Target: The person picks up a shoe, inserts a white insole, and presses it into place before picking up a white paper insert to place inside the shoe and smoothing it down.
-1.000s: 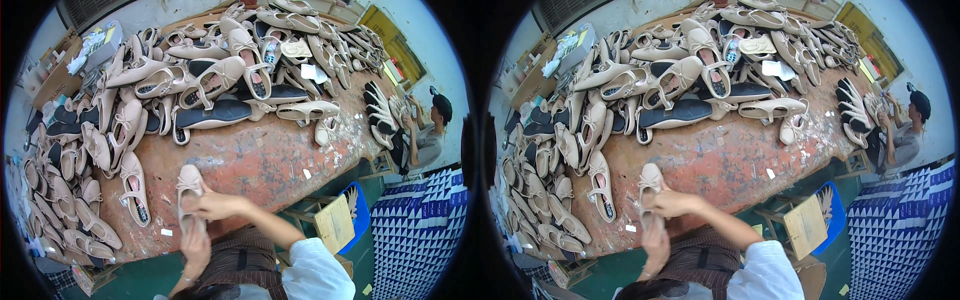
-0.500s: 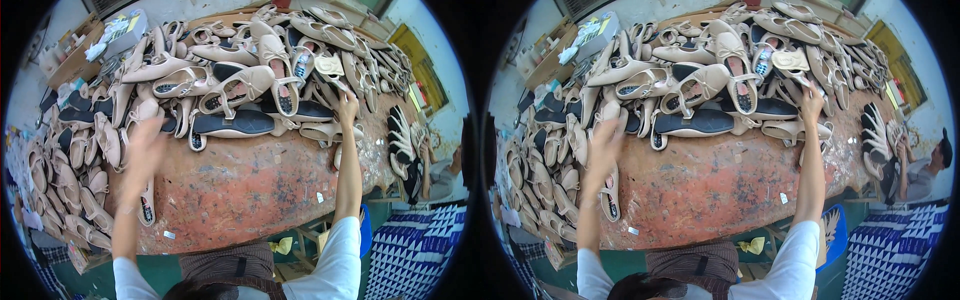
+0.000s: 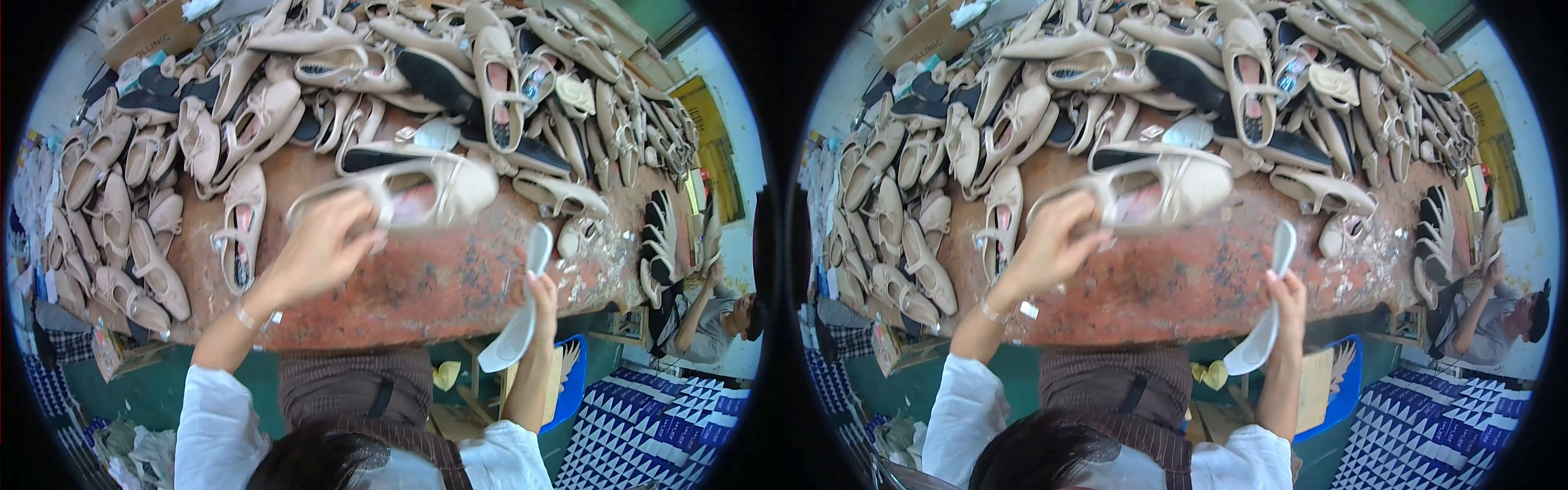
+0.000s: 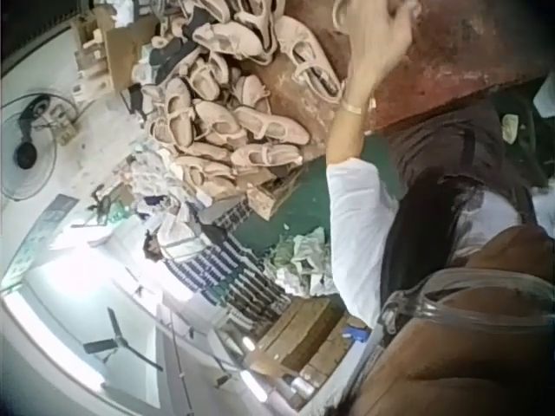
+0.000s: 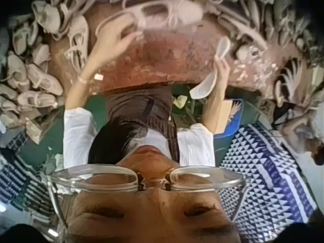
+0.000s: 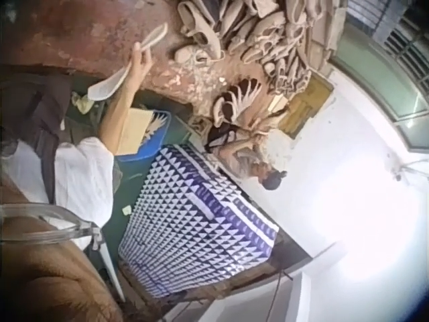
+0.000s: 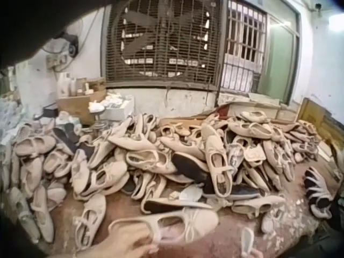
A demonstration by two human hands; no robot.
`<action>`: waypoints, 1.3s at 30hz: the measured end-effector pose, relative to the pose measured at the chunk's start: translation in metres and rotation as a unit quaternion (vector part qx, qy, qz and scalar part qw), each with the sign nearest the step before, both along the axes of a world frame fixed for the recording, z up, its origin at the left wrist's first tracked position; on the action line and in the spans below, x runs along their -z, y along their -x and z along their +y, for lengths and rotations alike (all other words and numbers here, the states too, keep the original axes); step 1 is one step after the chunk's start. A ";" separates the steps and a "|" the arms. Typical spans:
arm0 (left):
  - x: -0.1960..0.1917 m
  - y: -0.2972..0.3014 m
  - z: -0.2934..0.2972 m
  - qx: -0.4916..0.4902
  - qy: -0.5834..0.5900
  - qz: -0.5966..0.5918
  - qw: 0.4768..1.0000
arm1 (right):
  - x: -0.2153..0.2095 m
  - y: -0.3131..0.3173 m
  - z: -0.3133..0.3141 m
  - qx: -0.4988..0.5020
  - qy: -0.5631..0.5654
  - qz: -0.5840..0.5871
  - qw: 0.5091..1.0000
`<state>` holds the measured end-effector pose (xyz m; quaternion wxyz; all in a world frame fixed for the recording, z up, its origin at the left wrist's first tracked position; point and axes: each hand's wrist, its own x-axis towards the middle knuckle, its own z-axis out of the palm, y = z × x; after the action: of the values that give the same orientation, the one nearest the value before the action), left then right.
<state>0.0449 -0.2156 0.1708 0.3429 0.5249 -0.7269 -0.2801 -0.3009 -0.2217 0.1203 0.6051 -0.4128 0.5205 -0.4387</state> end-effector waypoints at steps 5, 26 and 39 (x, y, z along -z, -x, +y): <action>0.063 -0.024 0.143 -0.037 -0.178 -0.116 0.976 | 0.016 -0.056 0.047 -0.101 -0.094 0.019 0.990; 0.132 -0.044 0.223 -0.395 -0.171 0.133 0.893 | 0.087 -0.222 0.098 -0.406 0.410 0.247 0.779; 0.153 -0.055 0.209 -0.447 -0.168 0.199 0.856 | 0.097 -0.255 0.109 -0.392 0.322 0.218 0.834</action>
<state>0.1001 -0.0066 0.0180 0.4751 0.7763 -0.2720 -0.3126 -0.0463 -0.1127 0.0232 0.4303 -0.8385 0.2629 -0.2065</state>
